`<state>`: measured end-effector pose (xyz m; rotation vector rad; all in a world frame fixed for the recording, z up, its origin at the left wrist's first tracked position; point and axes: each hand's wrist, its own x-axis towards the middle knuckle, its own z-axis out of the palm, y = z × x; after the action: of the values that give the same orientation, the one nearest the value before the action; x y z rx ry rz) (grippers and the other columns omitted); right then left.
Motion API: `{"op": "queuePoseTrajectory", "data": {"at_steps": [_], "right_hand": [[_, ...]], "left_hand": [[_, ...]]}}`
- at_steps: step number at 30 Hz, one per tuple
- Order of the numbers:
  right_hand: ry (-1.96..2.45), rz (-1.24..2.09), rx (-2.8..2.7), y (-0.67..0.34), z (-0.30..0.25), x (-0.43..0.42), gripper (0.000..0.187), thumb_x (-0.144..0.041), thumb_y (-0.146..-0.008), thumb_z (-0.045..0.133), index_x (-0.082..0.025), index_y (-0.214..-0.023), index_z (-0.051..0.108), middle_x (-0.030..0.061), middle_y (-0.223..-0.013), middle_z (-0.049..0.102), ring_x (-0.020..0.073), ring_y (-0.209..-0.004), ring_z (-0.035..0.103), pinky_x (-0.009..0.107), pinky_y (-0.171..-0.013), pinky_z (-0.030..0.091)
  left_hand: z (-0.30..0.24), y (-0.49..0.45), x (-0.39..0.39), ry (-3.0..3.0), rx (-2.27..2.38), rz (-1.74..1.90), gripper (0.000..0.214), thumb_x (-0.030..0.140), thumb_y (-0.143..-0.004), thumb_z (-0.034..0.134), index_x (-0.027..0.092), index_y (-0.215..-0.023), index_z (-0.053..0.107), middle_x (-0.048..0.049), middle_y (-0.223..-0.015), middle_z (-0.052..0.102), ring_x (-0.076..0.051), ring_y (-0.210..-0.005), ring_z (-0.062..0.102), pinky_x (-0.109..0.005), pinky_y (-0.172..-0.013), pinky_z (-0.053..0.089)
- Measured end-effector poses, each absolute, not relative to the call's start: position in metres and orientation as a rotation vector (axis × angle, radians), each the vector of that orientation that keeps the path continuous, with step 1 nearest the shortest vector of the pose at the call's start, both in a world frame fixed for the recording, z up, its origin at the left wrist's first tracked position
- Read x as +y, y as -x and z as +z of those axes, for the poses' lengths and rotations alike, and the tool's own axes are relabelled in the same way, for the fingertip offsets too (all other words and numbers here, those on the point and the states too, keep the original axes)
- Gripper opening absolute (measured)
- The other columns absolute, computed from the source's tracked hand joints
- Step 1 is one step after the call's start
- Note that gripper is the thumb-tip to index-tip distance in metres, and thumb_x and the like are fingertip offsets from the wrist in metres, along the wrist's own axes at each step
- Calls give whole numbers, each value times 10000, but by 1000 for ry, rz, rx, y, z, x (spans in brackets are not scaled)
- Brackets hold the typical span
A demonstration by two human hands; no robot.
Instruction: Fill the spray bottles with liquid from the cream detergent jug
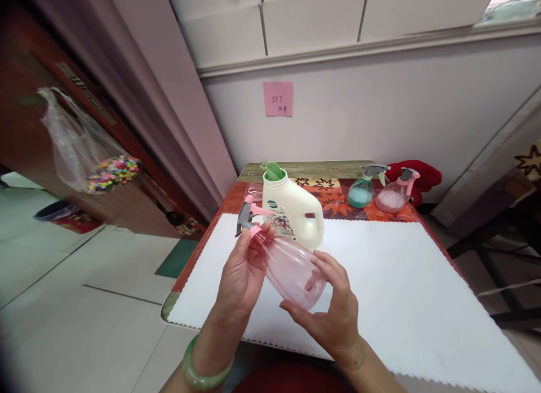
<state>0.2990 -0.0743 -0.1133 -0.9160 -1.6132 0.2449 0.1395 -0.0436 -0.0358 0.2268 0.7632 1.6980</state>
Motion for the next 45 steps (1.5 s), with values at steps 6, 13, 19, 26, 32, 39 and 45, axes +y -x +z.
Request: {"op": "queuePoseTrajectory", "data": {"at_steps": [6, 13, 19, 26, 32, 39, 45], "right_hand": [[868, -262, -1755, -300, -109, -70, 733, -284, -719, 880, -234, -1348, 506, 164, -1330, 563, 288, -1117, 646, 402, -768, 642], [843, -394, -1756, -298, -113, -70, 682, -207, -646, 925, -274, -1207, 543, 139, -1454, 516, 310, -1181, 615, 466, -828, 620], [907, 112, -1572, -286, -117, -81, 955, -389, -622, 931, -245, -1425, 434, 181, -1362, 595, 313, -1086, 663, 445, -768, 628], [993, 1698, -710, -276, -79, -94, 812, -749, -726, 680, -186, -1296, 549, 140, -977, 734, 189, -648, 661, 196, -366, 423], [797, 2544, -288, -279, -61, -85, 1050, -968, -741, 207, -94, -1131, 637, 206, -867, 734, 125, -473, 618, 136, -304, 353], [948, 1236, -1209, -264, -100, -94, 1112, -723, -737, 713, -266, -1569, 135, 251, -1551, 364, 368, -1192, 640, 476, -738, 644], [992, 787, -1418, -268, -112, -91, 878, -428, -684, 861, -226, -1403, 399, 177, -1347, 556, 342, -1188, 631, 519, -948, 581]], "left_hand": [[-35, -145, -50, -267, 722, 1718, 234, 307, -773, 815, 149, -931, 748, -82, -927, 782, -193, -848, 737, -353, -905, 567], [-37, -153, -54, -311, 713, 1744, 205, 331, -796, 791, 165, -913, 767, -85, -986, 788, -213, -948, 736, -390, -1022, 508], [-40, -152, -56, -470, 678, 1702, 266, 419, -841, 728, 169, -927, 761, -107, -1023, 779, -254, -1046, 708, -447, -1063, 468], [-47, -144, -52, -560, 684, 1659, 330, 490, -807, 740, 179, -917, 750, -82, -957, 763, -264, -983, 711, -464, -1033, 474], [-47, -141, -50, -585, 667, 1685, 297, 463, -806, 755, 192, -924, 731, -57, -865, 744, -227, -871, 719, -394, -919, 525], [-42, -134, -47, -596, 760, 1876, 199, 375, -838, 742, 177, -850, 730, -36, -832, 731, -179, -822, 703, -337, -895, 533], [-41, -132, -49, -629, 697, 1783, 203, 373, -859, 720, 177, -896, 753, -61, -902, 760, -196, -884, 716, -347, -922, 536]]}}
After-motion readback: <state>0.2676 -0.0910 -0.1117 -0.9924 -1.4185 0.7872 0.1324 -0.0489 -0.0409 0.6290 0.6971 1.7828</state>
